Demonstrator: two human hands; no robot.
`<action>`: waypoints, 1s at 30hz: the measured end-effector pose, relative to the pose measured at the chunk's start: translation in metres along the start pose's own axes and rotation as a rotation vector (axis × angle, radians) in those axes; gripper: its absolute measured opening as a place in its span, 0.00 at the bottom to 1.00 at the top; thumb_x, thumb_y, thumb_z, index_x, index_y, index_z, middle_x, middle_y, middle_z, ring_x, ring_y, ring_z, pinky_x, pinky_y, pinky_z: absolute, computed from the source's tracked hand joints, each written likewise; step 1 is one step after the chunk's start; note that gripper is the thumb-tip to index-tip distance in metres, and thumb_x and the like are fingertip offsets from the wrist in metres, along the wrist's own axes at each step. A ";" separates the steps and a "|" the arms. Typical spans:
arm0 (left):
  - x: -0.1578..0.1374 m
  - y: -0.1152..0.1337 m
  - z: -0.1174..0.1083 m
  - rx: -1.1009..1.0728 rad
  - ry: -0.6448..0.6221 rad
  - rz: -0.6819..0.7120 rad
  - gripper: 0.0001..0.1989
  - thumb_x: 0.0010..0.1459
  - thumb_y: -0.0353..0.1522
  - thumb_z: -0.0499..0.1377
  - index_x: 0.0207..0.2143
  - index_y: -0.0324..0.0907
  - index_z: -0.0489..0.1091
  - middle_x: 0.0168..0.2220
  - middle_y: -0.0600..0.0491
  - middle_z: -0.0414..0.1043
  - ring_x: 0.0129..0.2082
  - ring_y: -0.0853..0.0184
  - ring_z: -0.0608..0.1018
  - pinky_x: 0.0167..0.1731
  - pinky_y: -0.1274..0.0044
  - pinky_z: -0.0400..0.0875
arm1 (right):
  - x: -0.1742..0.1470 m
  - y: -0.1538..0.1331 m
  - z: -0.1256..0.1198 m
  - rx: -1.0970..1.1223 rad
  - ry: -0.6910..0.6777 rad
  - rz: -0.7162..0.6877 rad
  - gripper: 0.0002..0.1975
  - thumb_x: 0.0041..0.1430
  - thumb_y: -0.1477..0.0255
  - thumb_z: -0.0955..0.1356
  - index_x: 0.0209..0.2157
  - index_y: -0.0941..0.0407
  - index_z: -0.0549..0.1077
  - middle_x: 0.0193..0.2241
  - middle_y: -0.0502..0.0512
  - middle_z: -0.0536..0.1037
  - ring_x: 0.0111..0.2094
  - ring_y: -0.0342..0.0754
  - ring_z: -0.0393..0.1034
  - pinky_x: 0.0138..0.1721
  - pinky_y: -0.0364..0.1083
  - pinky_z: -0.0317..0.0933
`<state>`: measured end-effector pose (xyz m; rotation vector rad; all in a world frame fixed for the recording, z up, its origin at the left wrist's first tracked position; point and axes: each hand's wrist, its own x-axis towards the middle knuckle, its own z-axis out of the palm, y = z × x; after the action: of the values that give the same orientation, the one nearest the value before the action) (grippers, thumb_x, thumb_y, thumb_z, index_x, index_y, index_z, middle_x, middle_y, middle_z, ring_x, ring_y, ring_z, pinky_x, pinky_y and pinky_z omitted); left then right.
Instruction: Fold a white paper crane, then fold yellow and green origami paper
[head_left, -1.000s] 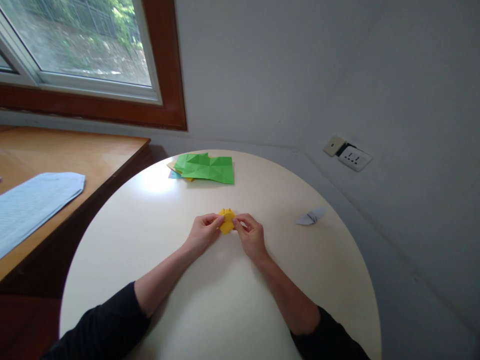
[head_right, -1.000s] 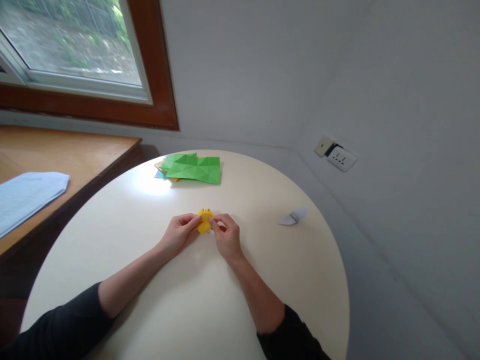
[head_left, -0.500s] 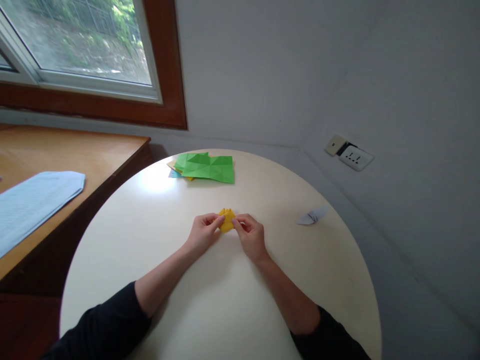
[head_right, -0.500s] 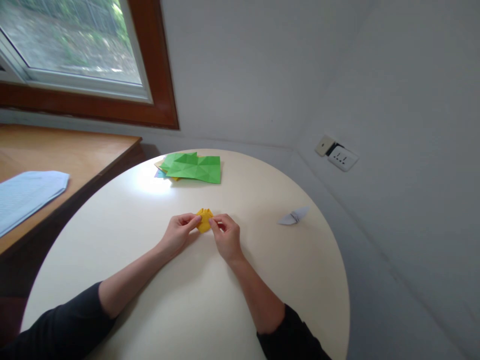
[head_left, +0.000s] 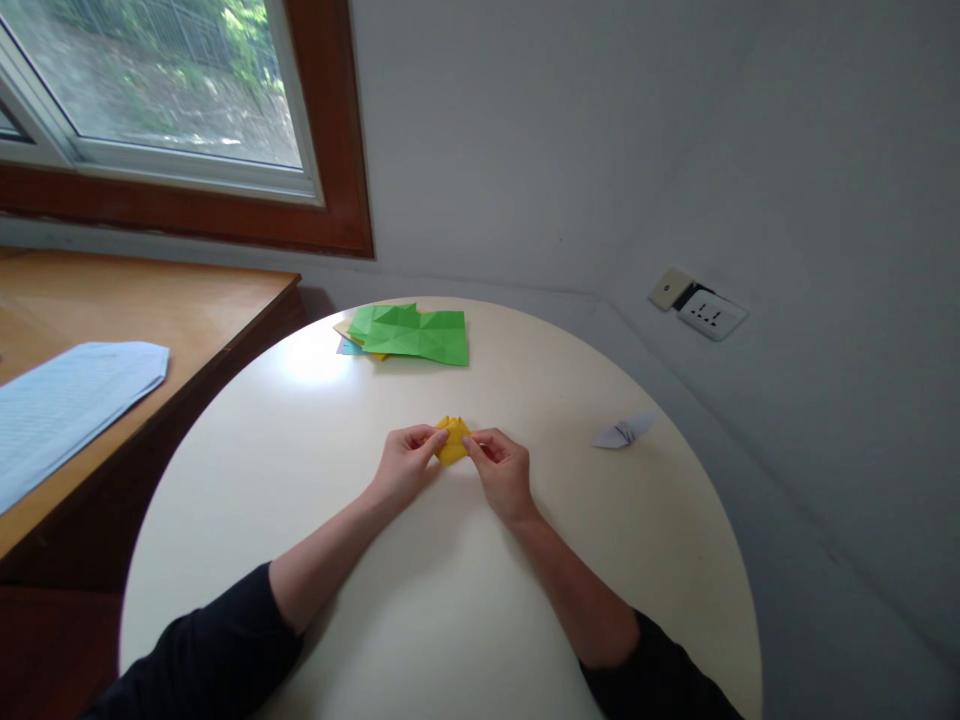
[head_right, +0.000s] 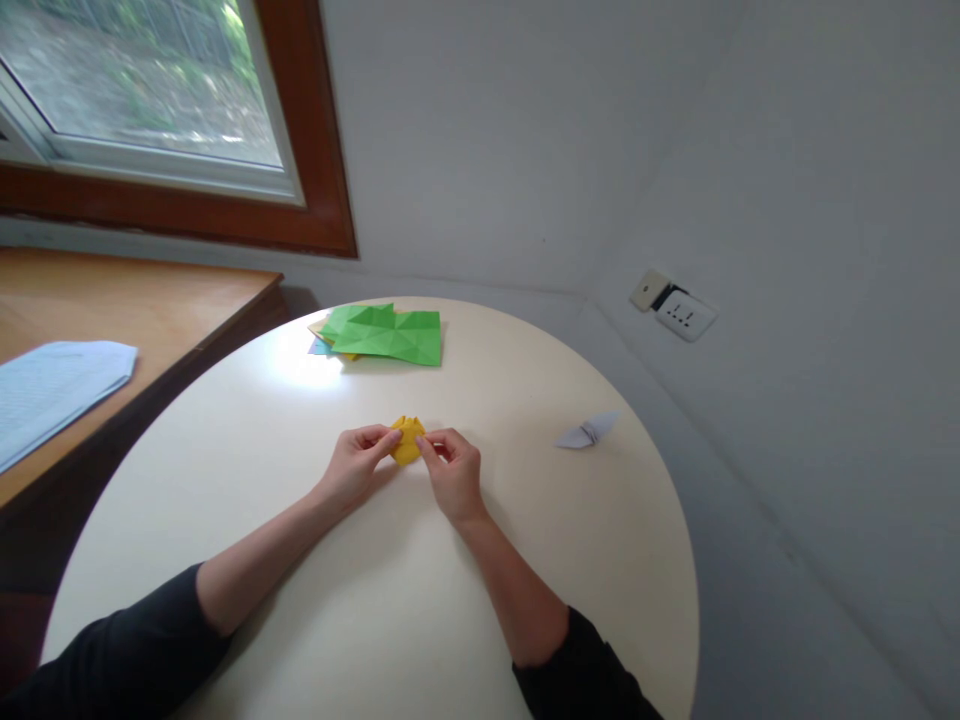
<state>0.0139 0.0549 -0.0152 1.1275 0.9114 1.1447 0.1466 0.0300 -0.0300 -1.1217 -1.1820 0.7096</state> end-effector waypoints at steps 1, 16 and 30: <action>0.000 0.000 0.000 -0.006 -0.004 -0.007 0.18 0.41 0.43 0.65 0.22 0.35 0.74 0.21 0.53 0.73 0.23 0.71 0.71 0.24 0.80 0.63 | 0.000 0.000 0.000 0.002 0.001 0.005 0.08 0.49 0.66 0.69 0.23 0.57 0.73 0.23 0.50 0.75 0.26 0.44 0.70 0.30 0.43 0.67; 0.001 0.002 0.000 -0.068 0.020 0.026 0.18 0.43 0.38 0.65 0.36 0.37 0.73 0.34 0.50 0.76 0.33 0.65 0.76 0.37 0.76 0.68 | -0.001 -0.001 -0.001 0.056 -0.012 -0.006 0.14 0.54 0.70 0.65 0.44 0.53 0.69 0.32 0.53 0.75 0.33 0.46 0.71 0.32 0.46 0.66; 0.004 0.003 -0.007 0.039 0.055 0.049 0.16 0.51 0.42 0.58 0.19 0.38 0.71 0.13 0.59 0.58 0.16 0.74 0.59 0.19 0.80 0.55 | 0.001 0.001 -0.004 -0.250 0.021 -0.194 0.03 0.51 0.70 0.68 0.30 0.53 0.74 0.38 0.56 0.71 0.43 0.49 0.65 0.42 0.50 0.62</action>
<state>0.0072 0.0609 -0.0140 1.1603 0.9568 1.2069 0.1503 0.0300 -0.0302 -1.1971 -1.3673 0.4076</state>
